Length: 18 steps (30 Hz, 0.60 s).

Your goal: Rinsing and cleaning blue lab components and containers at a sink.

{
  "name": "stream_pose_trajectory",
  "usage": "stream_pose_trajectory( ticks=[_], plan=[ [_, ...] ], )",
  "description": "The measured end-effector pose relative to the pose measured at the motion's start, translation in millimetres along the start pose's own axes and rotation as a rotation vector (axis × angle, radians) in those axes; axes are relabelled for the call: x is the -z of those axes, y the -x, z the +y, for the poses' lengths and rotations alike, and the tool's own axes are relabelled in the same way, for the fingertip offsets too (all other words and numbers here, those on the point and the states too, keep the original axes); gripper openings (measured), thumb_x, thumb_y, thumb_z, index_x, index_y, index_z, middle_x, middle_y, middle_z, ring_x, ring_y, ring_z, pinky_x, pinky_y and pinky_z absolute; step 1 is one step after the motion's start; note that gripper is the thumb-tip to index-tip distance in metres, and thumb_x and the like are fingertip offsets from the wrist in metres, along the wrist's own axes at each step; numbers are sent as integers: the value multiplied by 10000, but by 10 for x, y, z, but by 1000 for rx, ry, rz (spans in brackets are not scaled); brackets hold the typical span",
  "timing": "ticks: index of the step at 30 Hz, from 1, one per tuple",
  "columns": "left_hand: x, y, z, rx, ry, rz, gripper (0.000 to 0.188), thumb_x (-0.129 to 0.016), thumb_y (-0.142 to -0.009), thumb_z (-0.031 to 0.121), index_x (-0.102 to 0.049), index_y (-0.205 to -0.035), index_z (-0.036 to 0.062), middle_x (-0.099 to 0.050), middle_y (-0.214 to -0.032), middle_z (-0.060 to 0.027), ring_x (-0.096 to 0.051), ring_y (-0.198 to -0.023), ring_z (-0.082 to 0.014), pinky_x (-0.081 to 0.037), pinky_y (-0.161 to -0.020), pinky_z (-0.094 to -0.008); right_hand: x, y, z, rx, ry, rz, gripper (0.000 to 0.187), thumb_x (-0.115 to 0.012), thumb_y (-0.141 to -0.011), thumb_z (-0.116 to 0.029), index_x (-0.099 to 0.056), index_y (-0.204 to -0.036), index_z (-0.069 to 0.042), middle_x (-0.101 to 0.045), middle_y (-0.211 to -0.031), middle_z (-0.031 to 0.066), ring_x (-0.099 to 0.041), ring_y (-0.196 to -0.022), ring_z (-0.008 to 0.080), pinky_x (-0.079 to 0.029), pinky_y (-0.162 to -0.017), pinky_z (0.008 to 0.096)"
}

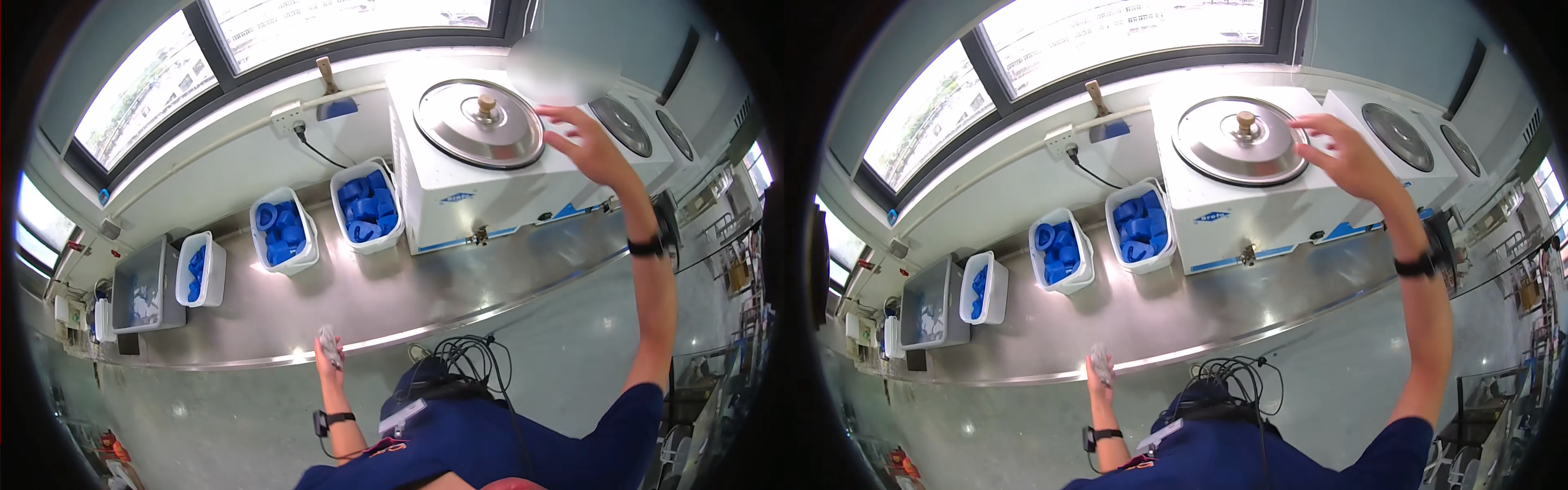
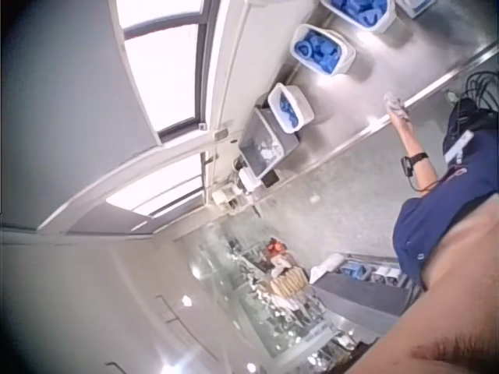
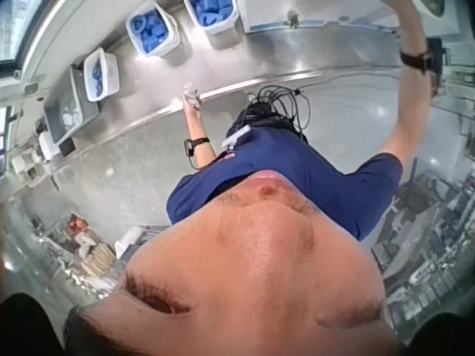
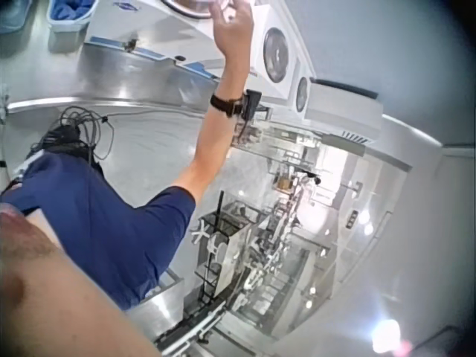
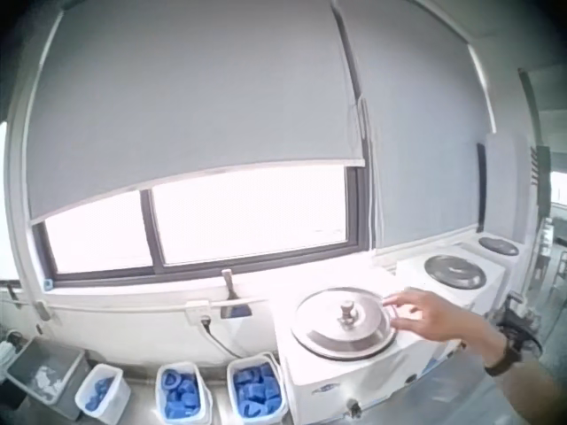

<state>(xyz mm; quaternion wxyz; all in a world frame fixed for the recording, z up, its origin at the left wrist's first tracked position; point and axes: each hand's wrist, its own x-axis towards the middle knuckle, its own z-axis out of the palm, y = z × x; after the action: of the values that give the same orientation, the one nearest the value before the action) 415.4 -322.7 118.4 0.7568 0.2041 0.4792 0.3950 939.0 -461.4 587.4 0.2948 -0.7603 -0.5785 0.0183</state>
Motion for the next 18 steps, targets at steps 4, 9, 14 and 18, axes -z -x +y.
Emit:
stream_pose_trajectory(
  ticks=[4, 9, 14, 18],
  plan=[
    [477, -5, -507, 47, 175, 266, 431, -410, -975, 460, -547, -1232, 141, -641, -924, -20, -541, -649, -98, -391, -489, -229, -532, -923, 260, 337, 283, -70, 498, -638, -910, -201, -501, -1374, -84, -492, -1408, 162, -477, -1261, 292, -425, -1005, 361],
    [324, -88, -768, 98, 204, 361, 403, -425, -962, 447, -569, -1182, 141, -628, -930, 18, -521, -649, -89, -381, -504, -228, -565, -1282, 285, 183, 98, -231, 265, -664, -856, -104, -642, -1081, 34, -622, -915, 141, -607, -884, 288, -477, -831, 378],
    [25, -167, -570, 45, 148, 337, 349, -432, -981, 392, -532, -1198, 138, -640, -983, -11, -545, -704, -101, -398, -525, -230, -337, -1311, 195, 264, 85, -99, 240, -699, -816, -74, -674, -1047, -15, -641, -887, 106, -631, -891, 253, -504, -818, 340],
    [-185, -190, -484, 30, 89, 367, 363, -438, -984, 392, -524, -1234, 144, -644, -1004, -12, -555, -731, -103, -407, -552, -230, 494, -1611, 259, 219, 300, 92, 280, -699, -820, -67, -671, -1098, -48, -685, -1056, 91, -660, -861, 192, -534, -758, 312]
  ],
)
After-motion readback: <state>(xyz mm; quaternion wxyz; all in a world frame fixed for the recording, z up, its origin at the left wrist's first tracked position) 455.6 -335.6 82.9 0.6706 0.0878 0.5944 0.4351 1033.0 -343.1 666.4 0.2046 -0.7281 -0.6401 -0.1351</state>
